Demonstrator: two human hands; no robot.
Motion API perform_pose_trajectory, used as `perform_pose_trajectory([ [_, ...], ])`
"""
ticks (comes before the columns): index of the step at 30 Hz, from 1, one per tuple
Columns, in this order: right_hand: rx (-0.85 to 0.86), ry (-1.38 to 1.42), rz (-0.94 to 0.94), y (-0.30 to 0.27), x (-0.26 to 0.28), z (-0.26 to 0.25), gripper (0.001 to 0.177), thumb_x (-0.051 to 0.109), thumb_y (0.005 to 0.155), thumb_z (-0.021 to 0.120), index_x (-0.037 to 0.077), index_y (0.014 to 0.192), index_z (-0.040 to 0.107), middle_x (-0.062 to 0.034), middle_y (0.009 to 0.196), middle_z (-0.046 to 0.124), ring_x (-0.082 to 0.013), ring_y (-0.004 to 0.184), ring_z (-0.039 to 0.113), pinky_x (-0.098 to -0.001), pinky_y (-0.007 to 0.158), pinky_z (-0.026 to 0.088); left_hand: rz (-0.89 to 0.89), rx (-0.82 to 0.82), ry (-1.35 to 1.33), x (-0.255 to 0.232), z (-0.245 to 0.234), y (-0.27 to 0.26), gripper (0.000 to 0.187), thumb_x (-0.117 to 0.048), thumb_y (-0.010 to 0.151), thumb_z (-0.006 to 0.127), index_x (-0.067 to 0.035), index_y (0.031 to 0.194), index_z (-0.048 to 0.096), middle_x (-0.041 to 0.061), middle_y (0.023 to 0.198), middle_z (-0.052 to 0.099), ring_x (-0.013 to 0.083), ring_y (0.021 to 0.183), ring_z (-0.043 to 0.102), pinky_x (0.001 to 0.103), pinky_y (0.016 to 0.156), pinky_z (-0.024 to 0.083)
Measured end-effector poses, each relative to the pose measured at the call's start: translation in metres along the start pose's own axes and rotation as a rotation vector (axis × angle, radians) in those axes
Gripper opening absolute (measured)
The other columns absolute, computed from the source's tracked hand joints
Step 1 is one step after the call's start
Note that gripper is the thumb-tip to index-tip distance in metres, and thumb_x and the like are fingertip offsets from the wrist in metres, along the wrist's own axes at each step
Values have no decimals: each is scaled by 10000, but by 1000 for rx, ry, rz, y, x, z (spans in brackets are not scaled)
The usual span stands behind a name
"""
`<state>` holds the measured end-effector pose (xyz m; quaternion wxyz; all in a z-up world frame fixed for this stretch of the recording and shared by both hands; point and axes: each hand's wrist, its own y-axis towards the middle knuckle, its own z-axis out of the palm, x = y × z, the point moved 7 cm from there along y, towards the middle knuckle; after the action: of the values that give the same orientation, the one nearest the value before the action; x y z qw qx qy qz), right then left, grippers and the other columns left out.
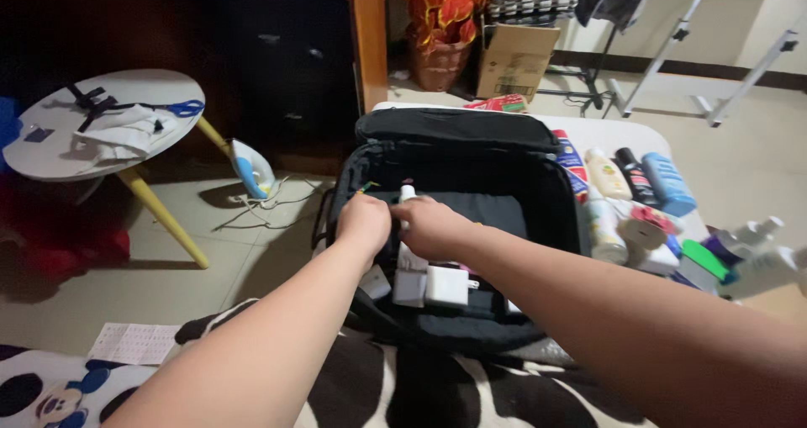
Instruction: The person sits on the floor next to a bed and packs toiletry and cosmetic bottles, tubes, and small containers one at a time into an open black bag, arranging them inside and picking items from the pile beside the bag.
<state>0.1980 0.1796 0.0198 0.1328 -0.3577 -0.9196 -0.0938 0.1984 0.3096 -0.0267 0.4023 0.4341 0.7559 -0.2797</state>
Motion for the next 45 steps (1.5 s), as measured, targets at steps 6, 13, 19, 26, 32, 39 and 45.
perform_pose_trajectory([
  [6, 64, -323, 69, 5, -14, 4, 330, 297, 934, 598, 98, 1171, 713, -116, 1242, 625, -311, 1281, 505, -541, 1116, 293, 69, 75, 342, -17, -2, 21, 347, -226, 888, 579, -81, 1179, 702, 198, 1256, 672, 390, 1183, 635, 478, 998, 513],
  [13, 74, -405, 86, 33, -41, 7, 330, 209, 881, 641, 56, 1163, 716, -127, 1234, 610, -315, 1223, 536, -434, 1078, 420, 54, 232, 562, -28, 17, 36, 418, -161, 910, 592, -61, 1316, 599, 150, 1482, 479, 369, 1377, 489, 486, 1064, 486],
  [19, 92, -388, 44, 71, -74, 17, 638, 128, 813, 631, 102, 1445, 541, -119, 1362, 579, -306, 1215, 564, -437, 989, 465, 100, 238, 639, -12, 30, 60, 515, -103, 913, 609, -39, 1414, 505, 151, 1527, 395, 360, 1418, 430, 442, 1110, 446],
  [26, 206, -585, 18, 78, -81, 30, 633, 183, 864, 589, 111, 1485, 487, -67, 1308, 554, -243, 1197, 540, -459, 935, 407, 134, 203, 745, -7, 32, 64, 482, -75, 947, 595, 1, 1411, 490, 132, 1481, 391, 332, 1403, 425, 423, 1059, 492],
  [32, 161, -494, 103, 80, -77, 24, 564, 131, 843, 611, 133, 1405, 557, -66, 1263, 565, -245, 1215, 532, -469, 960, 381, 191, 140, 739, -12, 26, 57, 343, -93, 981, 557, -27, 1318, 565, 124, 1425, 431, 325, 1377, 453, 451, 1059, 489],
  [39, 41, -365, 162, 77, -65, 21, 440, 92, 849, 616, 143, 1283, 661, -106, 1236, 604, -277, 1232, 545, -447, 1036, 377, 295, 97, 743, -13, 25, 52, 267, -103, 982, 531, -54, 1239, 586, 109, 1364, 515, 330, 1305, 516, 458, 1008, 516],
  [45, -13, -400, 55, 63, -60, 30, 466, 81, 878, 565, 93, 1340, 624, -99, 1315, 605, -286, 1266, 538, -466, 1135, 311, 351, 128, 796, -20, 26, 44, 284, -122, 972, 533, -101, 1247, 601, 101, 1329, 549, 337, 1285, 515, 471, 989, 503],
])
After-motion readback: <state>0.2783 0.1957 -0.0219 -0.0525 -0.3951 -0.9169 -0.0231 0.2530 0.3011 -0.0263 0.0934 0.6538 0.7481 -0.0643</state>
